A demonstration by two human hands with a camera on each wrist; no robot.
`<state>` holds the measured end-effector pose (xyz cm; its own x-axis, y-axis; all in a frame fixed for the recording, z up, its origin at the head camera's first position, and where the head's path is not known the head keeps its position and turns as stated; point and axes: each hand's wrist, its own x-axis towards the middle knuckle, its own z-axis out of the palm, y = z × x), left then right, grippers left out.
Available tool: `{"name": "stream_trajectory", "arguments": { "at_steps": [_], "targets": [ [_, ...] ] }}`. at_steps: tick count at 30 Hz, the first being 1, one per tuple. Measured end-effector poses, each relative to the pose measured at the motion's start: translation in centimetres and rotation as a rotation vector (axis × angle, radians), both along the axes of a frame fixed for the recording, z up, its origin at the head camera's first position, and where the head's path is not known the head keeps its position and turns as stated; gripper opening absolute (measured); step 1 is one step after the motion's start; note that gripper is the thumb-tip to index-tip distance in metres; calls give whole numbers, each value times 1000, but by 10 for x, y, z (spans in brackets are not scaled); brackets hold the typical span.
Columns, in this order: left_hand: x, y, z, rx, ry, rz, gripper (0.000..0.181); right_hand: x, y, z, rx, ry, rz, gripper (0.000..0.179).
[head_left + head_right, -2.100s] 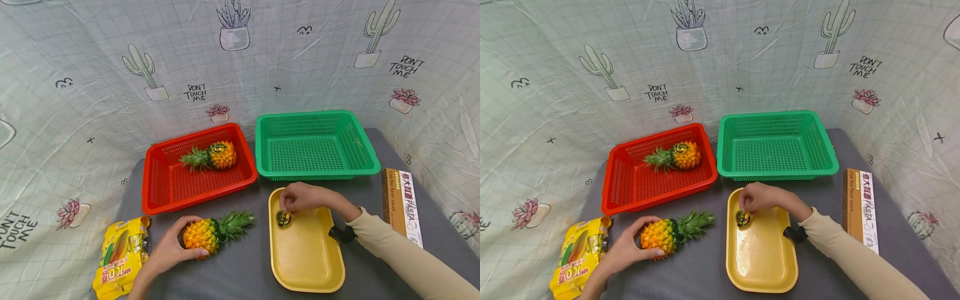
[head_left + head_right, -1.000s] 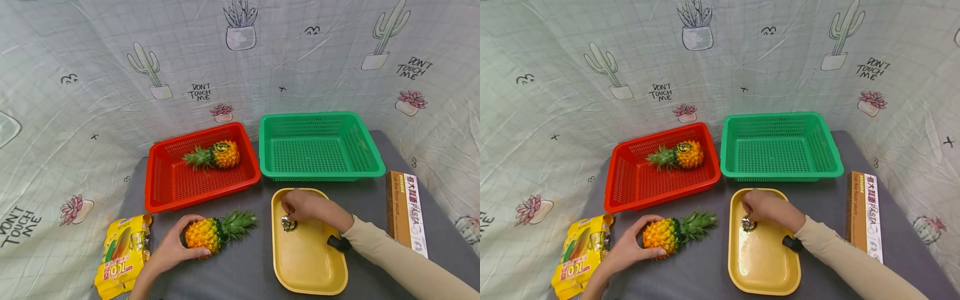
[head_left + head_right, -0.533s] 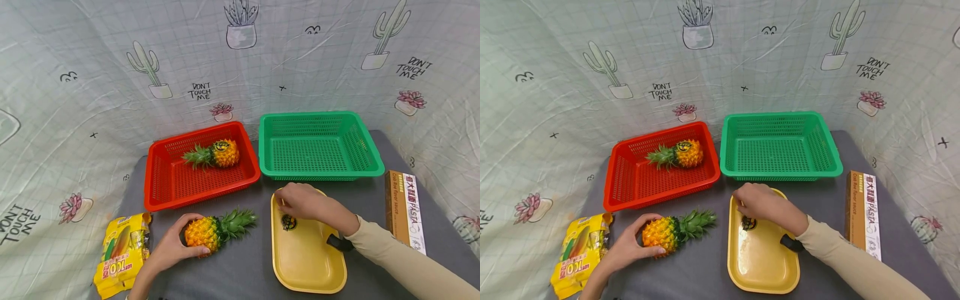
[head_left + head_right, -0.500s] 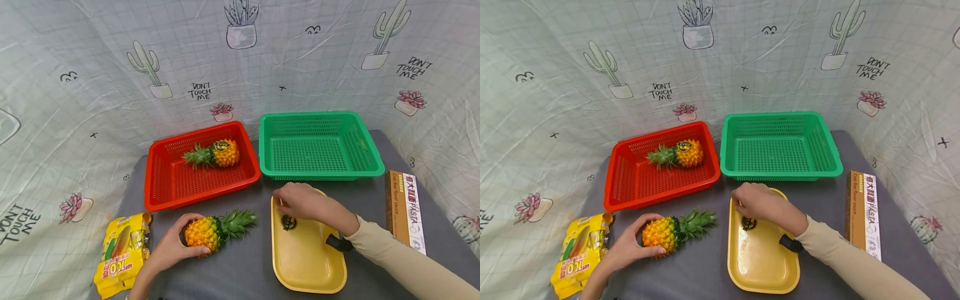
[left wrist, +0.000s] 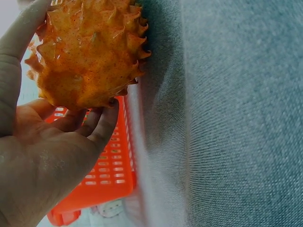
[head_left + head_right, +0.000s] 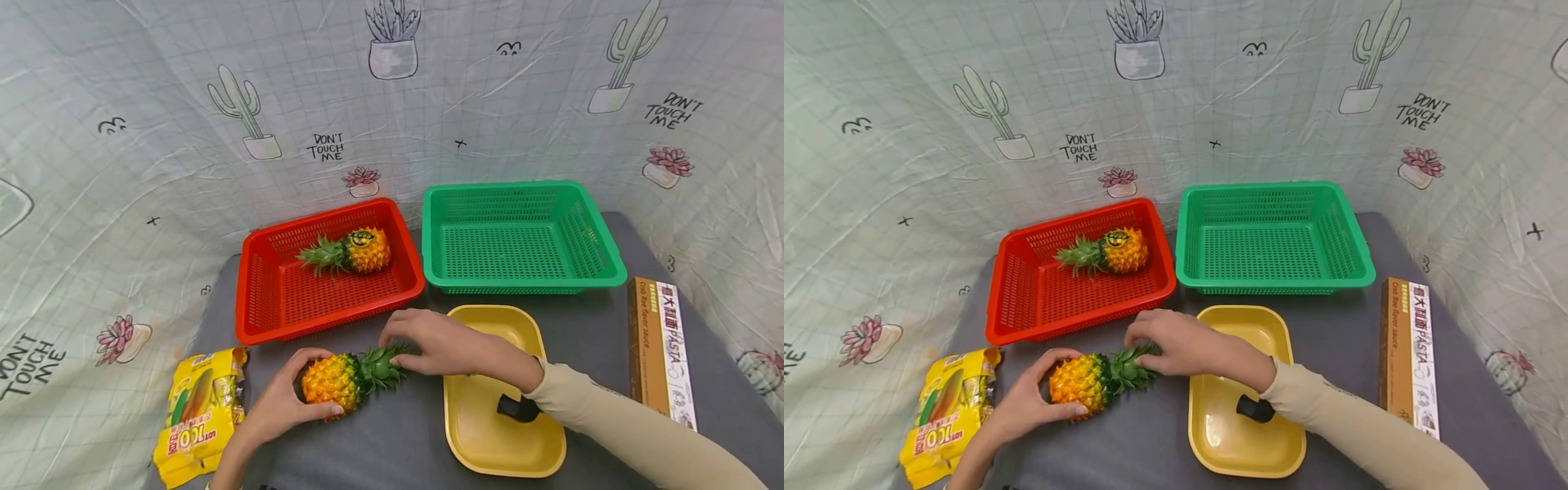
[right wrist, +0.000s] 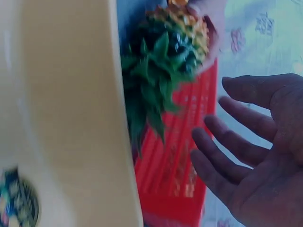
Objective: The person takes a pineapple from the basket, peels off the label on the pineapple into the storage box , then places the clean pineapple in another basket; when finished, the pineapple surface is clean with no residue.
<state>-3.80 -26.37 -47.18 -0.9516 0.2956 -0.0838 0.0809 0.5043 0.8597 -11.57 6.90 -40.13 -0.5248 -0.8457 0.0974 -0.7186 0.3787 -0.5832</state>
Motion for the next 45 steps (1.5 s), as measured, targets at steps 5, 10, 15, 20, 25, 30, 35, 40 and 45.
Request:
{"name": "stream_trajectory", "arguments": {
  "at_steps": [5,10,15,20,25,30,35,40,45],
  "targets": [
    [1,-1,-1,14,-13,-3,81,7,-27,-7,57,67,16,50],
    [1,-1,-1,18,-5,-17,81,12,-48,-18,110,104,14,66],
    [1,-3,0,12,2,-17,77,14,-61,-24,163,141,5,79],
    [0,-2,0,3,1,-10,76,15,-67,-29,231,162,-14,93],
    [0,-2,0,8,11,-7,76,16,-72,-35,305,156,-38,94],
    [0,-2,-1,11,15,-11,78,19,-76,-41,329,126,-65,91],
    [0,-2,-2,10,17,-8,80,20,-77,-44,313,124,-88,87],
    [1,-1,-1,12,-16,8,83,18,-77,-47,296,117,-92,86],
    [1,1,4,-23,-31,23,88,15,-77,-47,279,112,-87,85]
  ]
}}
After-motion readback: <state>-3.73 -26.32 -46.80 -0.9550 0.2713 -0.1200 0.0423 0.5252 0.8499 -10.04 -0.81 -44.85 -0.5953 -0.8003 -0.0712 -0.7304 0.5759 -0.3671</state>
